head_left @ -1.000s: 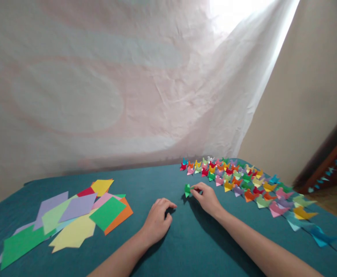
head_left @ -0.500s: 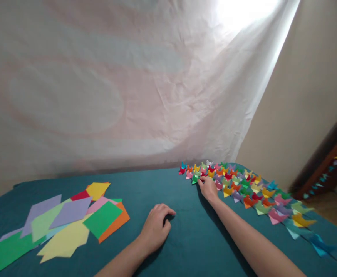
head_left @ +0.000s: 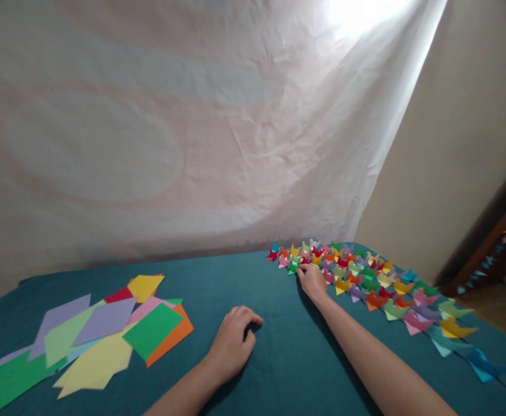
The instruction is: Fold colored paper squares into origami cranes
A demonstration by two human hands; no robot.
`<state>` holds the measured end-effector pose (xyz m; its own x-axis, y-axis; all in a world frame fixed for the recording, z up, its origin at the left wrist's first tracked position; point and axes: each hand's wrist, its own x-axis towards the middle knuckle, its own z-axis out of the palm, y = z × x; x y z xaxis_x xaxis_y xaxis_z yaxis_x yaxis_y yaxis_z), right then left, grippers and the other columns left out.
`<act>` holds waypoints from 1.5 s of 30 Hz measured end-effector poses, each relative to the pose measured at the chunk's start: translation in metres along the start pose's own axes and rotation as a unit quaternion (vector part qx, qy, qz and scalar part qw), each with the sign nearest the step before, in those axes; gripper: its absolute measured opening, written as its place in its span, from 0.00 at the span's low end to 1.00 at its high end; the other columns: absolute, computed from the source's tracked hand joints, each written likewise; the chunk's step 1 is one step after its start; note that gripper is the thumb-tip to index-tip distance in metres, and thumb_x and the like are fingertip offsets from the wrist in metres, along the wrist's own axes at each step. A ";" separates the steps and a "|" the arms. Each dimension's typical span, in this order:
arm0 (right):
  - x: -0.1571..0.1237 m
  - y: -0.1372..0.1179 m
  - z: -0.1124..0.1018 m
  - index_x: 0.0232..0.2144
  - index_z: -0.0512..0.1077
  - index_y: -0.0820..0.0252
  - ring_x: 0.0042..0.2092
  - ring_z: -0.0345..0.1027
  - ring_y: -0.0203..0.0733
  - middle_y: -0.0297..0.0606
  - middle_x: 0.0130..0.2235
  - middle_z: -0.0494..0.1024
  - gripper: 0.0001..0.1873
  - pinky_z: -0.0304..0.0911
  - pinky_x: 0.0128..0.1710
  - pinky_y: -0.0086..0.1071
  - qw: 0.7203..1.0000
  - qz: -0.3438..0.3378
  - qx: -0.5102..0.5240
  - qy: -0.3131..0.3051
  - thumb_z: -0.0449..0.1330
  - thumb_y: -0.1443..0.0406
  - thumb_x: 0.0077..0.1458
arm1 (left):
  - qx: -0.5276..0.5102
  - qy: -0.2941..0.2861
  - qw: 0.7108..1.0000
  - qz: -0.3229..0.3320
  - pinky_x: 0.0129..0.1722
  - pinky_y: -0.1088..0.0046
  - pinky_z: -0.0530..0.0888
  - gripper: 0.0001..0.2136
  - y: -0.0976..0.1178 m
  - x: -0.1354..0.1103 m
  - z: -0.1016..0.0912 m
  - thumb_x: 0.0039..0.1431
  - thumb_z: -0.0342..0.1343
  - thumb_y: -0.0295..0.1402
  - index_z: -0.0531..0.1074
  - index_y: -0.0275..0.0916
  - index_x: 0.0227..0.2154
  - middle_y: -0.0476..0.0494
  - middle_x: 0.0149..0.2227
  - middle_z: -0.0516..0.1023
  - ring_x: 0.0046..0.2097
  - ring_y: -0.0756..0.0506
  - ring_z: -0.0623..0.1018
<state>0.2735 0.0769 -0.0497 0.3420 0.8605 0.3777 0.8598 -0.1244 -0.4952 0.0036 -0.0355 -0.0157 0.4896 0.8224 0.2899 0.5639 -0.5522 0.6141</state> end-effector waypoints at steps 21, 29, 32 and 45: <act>-0.044 -0.043 -0.032 0.38 0.66 0.63 0.30 0.65 0.40 0.40 0.33 0.71 0.14 0.61 0.33 0.33 0.977 -0.111 0.181 0.005 0.54 0.62 0.50 | 0.022 0.004 1.000 -0.002 0.47 0.66 0.65 0.17 0.001 -0.006 0.002 0.46 0.46 0.18 0.73 0.39 0.36 0.45 0.39 0.73 0.45 0.44 0.69; -0.146 -0.074 -0.049 0.32 0.67 0.56 0.29 0.65 0.37 0.33 0.30 0.71 0.06 0.59 0.29 0.28 0.920 -0.252 0.175 -0.246 0.52 0.69 0.51 | 0.011 0.022 1.000 -0.003 0.47 0.67 0.67 0.16 -0.001 -0.009 0.002 0.47 0.47 0.18 0.72 0.38 0.36 0.44 0.39 0.72 0.44 0.45 0.69; -0.158 -0.076 -0.051 0.32 0.68 0.55 0.33 0.66 0.38 0.35 0.33 0.71 0.08 0.58 0.31 0.29 0.924 -0.279 0.129 -0.226 0.50 0.70 0.53 | 0.000 0.028 1.000 0.002 0.46 0.70 0.68 0.15 0.000 -0.011 -0.003 0.49 0.47 0.19 0.71 0.37 0.38 0.43 0.40 0.71 0.44 0.46 0.70; -0.155 -0.076 -0.060 0.34 0.68 0.56 0.35 0.67 0.37 0.34 0.35 0.71 0.10 0.58 0.34 0.26 0.924 -0.285 0.127 -0.220 0.51 0.72 0.52 | 0.286 -0.093 0.947 -0.111 0.43 0.65 0.69 0.11 0.000 -0.038 -0.074 0.57 0.47 0.28 0.71 0.37 0.41 0.38 0.42 0.74 0.44 0.40 0.74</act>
<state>0.1775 -0.0767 -0.0238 -0.3752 0.8745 0.3073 0.7161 0.4840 -0.5030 -0.0639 -0.0570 0.0275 0.3952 0.9181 0.0320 0.9089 -0.3958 0.1309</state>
